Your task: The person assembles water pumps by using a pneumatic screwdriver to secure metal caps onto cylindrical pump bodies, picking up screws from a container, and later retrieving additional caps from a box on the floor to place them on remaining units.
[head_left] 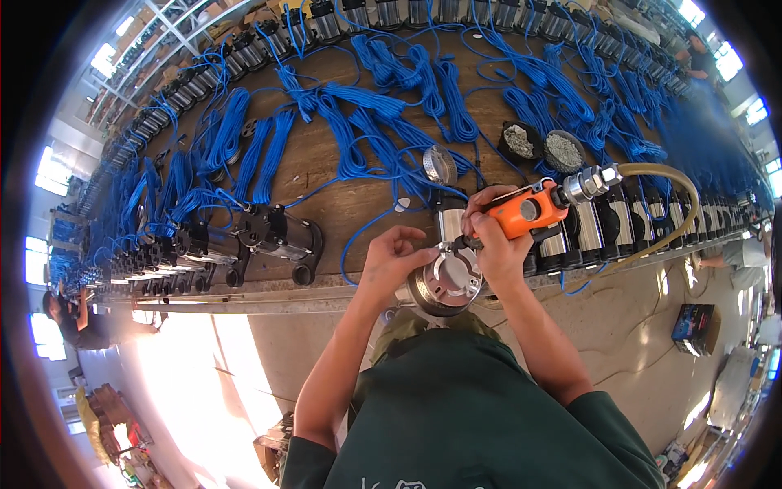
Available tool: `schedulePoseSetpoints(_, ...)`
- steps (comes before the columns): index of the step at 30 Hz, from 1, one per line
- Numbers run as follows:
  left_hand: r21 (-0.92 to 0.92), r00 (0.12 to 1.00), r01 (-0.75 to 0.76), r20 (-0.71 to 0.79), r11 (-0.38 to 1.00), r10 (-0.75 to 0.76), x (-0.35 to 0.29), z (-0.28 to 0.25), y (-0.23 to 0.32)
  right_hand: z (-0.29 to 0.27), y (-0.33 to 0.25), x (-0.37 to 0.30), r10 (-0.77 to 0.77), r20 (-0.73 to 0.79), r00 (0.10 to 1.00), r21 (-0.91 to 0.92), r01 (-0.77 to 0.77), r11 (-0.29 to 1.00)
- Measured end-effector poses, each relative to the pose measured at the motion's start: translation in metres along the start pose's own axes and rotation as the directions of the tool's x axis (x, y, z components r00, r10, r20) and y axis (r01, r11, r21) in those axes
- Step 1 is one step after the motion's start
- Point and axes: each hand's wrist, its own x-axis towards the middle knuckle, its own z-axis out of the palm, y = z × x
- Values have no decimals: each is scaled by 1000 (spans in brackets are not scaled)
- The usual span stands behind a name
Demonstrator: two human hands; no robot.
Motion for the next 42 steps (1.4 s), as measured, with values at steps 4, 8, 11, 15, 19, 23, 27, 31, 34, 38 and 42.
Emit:
schedulePoseSetpoints(4,-683,971,94,-97,724,-217,-4,-27,-33,-2,-3,1,-48,43,998,-47,50,998)
schedulePoseSetpoints(8,-792,952,6,-182,611,-246,-29,-45,-41,-3,-17,-6,-108,-28,994,98,110,989)
schedulePoseSetpoints(11,-787,961,-74,-220,612,-166,-49,-36,-16,2,-30,-12,-143,-40,989,201,149,968)
schedulePoseSetpoints(15,-667,993,-49,-109,743,-32,-70,-18,11,7,-39,-17,-196,-6,981,261,191,946)
schedulePoseSetpoints(19,-457,996,-90,-43,885,79,-78,6,20,19,-53,-26,-156,-18,988,333,153,930)
schedulePoseSetpoints(23,-482,998,4,59,876,27,-76,10,17,17,-58,-29,-124,0,992,376,115,919)
schedulePoseSetpoints(27,-556,994,67,105,829,-10,-73,12,12,15,-57,-32,-91,-9,996,404,87,910)
schedulePoseSetpoints(31,-509,989,110,145,854,-41,-70,17,13,11,-58,-34,-66,-22,998,412,70,909)
schedulePoseSetpoints(34,-507,965,210,243,836,-95,-70,14,15,9,-57,-36,-62,-35,997,447,71,892)
schedulePoseSetpoints(38,-431,949,245,291,869,-123,-65,10,8,1,-50,-42,-89,4,996,441,78,894)
schedulePoseSetpoints(42,168,970,-184,192,968,151,-62,15,0,-6,-33,-50,-45,17,999,328,36,944)
